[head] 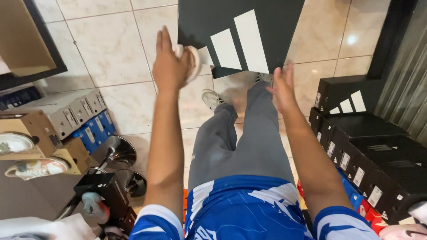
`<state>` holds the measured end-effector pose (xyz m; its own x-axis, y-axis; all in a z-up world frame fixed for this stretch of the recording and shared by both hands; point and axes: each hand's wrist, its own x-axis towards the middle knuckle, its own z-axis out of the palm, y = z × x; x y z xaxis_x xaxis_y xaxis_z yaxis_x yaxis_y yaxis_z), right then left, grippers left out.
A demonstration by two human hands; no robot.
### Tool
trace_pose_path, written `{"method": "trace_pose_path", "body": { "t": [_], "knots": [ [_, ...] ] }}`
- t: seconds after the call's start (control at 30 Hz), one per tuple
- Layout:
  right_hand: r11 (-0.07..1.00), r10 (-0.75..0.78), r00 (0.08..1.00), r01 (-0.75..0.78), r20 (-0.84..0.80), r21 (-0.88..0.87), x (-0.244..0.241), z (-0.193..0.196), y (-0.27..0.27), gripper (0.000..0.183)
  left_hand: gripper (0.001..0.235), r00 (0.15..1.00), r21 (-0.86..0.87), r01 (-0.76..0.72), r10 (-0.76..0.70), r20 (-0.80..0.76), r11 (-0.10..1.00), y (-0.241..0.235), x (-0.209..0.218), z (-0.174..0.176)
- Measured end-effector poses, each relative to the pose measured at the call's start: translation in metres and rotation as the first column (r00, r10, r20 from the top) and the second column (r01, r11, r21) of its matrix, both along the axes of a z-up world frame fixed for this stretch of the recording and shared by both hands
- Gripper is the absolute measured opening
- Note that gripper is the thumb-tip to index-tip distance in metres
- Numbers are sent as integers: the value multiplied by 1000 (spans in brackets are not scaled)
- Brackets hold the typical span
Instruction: Cleaning shoe boxes with a cloth and organizing them in a warehouse storage area.
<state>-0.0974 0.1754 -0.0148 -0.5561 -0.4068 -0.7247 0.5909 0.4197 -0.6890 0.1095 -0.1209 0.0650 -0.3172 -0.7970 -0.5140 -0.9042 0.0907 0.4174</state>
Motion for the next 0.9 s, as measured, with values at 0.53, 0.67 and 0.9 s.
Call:
{"method": "trace_pose_path", "body": {
  "t": [0.53,0.67,0.9],
  "knots": [
    [828,-427,845,508,321,-237,-39,-84,11,87,80,993,505,-97,121,-14,858,51,7,-74],
    [756,-556,787,612,267,-231,-73,-125,93,62,85,998,560,-28,53,-27,828,108,-63,4],
    [713,-641,756,650,134,-263,-177,-103,288,53,119,990,683,93,3,-138,724,225,-186,-54]
  ]
}}
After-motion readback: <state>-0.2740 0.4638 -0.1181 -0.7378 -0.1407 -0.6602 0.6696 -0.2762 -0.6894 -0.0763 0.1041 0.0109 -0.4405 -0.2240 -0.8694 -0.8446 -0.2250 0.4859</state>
